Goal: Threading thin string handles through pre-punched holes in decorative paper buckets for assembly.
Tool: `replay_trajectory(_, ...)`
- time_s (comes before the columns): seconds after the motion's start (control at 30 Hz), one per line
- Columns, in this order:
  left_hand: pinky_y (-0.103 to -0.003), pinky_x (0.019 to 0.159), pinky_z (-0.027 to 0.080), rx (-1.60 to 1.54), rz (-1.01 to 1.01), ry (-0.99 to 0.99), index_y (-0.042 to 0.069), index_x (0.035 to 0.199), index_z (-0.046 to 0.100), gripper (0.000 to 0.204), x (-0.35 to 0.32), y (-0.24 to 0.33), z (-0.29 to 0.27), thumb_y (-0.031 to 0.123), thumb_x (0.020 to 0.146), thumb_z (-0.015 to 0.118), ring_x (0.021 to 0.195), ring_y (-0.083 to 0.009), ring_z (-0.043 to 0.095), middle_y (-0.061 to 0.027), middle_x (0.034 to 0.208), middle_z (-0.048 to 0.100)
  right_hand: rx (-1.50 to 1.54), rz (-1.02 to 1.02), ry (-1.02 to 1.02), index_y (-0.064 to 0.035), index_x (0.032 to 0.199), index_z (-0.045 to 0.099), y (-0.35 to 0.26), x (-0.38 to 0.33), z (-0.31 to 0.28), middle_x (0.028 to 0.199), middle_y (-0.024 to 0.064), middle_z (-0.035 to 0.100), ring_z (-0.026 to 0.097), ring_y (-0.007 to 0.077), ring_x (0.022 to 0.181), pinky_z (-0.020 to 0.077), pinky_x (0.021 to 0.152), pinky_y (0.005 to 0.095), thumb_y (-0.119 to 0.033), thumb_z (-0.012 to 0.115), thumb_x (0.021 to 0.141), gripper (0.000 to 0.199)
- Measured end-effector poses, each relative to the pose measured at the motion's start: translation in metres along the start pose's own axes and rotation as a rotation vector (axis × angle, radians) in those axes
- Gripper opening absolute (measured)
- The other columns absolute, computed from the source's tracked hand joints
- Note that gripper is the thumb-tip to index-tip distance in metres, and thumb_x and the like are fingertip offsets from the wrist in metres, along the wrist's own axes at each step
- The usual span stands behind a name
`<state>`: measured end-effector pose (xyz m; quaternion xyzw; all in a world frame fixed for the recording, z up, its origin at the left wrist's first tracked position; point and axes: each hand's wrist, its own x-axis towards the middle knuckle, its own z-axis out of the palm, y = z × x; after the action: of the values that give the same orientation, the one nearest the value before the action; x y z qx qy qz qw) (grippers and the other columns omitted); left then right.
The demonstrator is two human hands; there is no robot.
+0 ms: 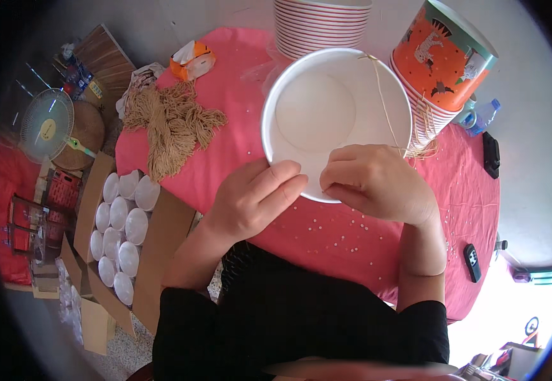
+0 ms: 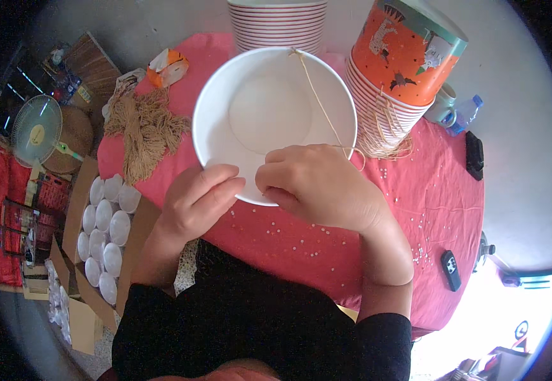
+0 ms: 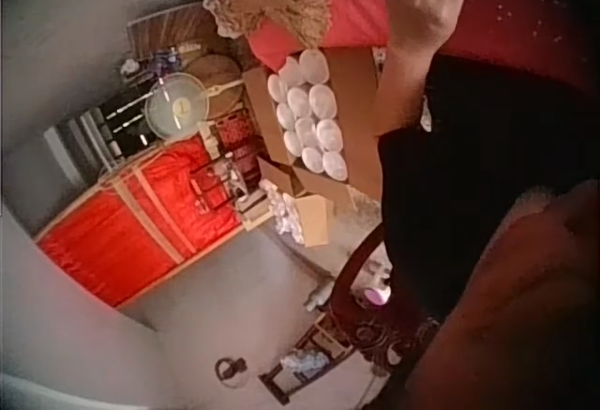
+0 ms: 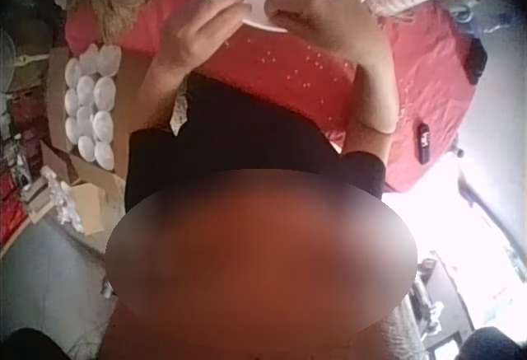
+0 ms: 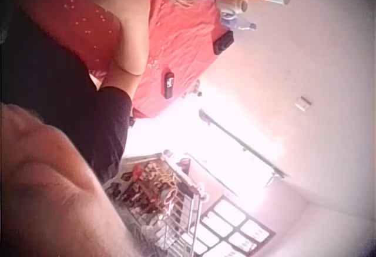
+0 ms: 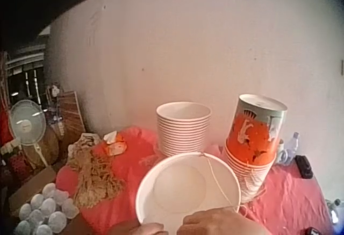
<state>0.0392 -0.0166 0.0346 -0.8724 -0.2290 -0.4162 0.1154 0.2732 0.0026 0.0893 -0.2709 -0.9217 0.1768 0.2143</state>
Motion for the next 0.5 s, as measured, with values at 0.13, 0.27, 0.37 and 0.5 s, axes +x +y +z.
replay_trajectory(0.13,-0.034,0.064,0.054,-0.157,-0.148,-0.028,0.004,0.096,0.065,0.024,0.002,-0.006,0.006,0.002,0.072,0.072,0.08,-0.0232,0.064,-0.008,0.106,0.062,0.106,-0.053,-0.021,-0.0048,0.081,0.063,0.013,0.003,0.003,0.076,0.0076,0.06,0.062,0.0295,0.074,0.0473,0.063,0.038,-0.004,0.066,0.079,0.004)
replay_trajectory(0.27,-0.035,0.072,0.056,-0.308,-0.329,-0.05,0.004,0.098,0.063,0.025,-0.002,-0.014,0.02,0.001,0.075,0.073,0.093,-0.0265,0.066,-0.0081,0.113,0.062,0.247,0.015,-0.095,-0.0015,0.088,0.065,0.031,0.006,0.009,0.081,0.0104,0.065,0.063,0.0271,0.075,0.0481,0.067,0.0348,-0.004,0.065,0.082,0.006)
replay_trajectory(0.37,-0.038,0.072,0.057,-0.344,-0.41,0.097,0.002,0.105,0.06,0.032,-0.004,-0.011,0.032,-0.006,0.076,0.071,0.101,-0.0273,0.064,-0.0167,0.127,0.054,0.321,0.068,-0.098,0.0006,0.091,0.066,0.038,0.009,0.009,0.083,0.0109,0.066,0.063,0.0231,0.074,0.0483,0.068,0.0327,-0.003,0.064,0.083,0.009)
replay_trajectory(0.5,-0.032,0.076,0.05,-0.303,-0.442,0.338,0.003,0.101,0.055,0.04,-0.024,-0.001,0.05,-0.001,0.069,0.079,0.092,-0.0252,0.06,-0.0152,0.109,0.057,0.361,0.093,-0.112,0.0023,0.09,0.066,0.039,0.011,0.007,0.081,0.01,0.066,0.062,0.0198,0.073,0.0483,0.068,0.0312,-0.003,0.063,0.084,0.009)
